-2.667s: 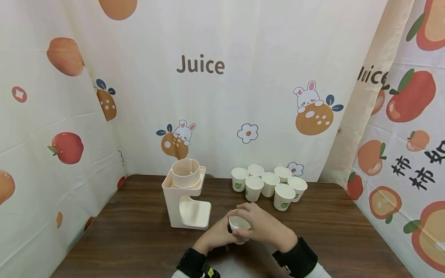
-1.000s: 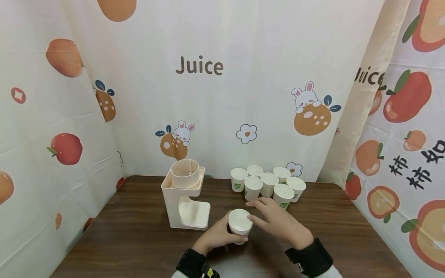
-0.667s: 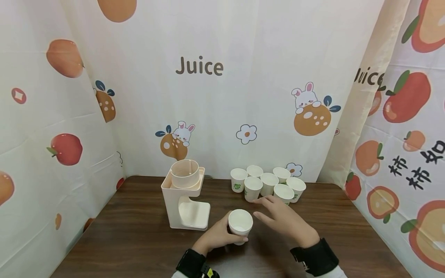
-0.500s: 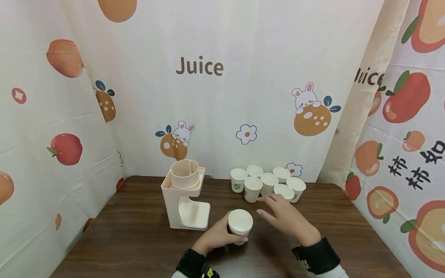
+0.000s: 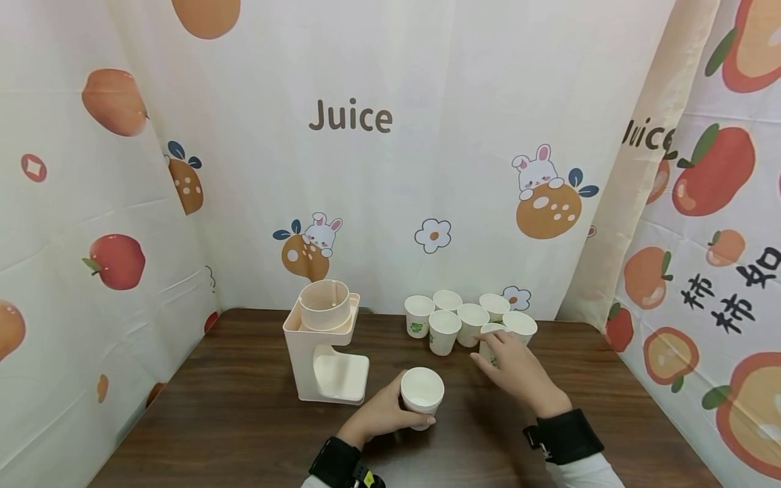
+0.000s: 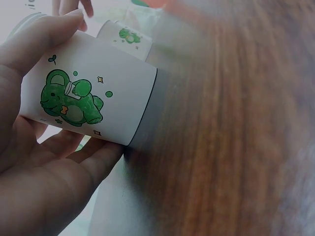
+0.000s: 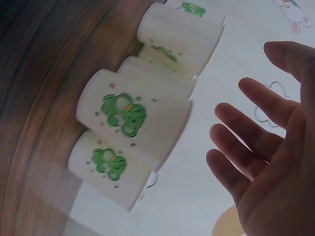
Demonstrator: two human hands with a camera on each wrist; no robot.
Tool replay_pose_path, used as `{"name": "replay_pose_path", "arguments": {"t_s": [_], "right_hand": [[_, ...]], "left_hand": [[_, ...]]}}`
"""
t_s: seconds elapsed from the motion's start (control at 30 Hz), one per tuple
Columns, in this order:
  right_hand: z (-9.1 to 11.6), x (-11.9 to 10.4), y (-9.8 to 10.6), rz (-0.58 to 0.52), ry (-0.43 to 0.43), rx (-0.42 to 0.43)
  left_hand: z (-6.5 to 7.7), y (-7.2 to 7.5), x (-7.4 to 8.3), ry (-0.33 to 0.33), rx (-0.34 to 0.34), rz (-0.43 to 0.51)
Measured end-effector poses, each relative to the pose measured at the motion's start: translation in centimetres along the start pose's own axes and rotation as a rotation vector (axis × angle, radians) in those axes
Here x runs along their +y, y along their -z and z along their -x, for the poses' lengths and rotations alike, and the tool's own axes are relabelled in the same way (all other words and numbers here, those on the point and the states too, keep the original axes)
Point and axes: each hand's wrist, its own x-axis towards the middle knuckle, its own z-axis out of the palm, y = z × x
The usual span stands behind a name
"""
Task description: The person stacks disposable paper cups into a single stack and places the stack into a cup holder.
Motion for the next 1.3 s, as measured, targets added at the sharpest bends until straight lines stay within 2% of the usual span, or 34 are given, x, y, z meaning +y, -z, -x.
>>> {"name": "replay_pose_path", "arguments": {"t_s": [0.4,0.9,1.3], "right_hand": [[-0.2,2.8,-1.2,-0.003,-0.017,0.082],[-1.4,4.4,-2.6,0.048,-0.054,0.042],[-1.8,4.5,-2.5,0.081,-0.086,-0.009]], "left_hand": [[0.1,0.0,0.2,-0.005,-0.004,0.0],[0.2,0.2,0.2,0.003,0.008,-0.008],[0.1,0.0,0.1,0.01,0.006,-0.011]]}}
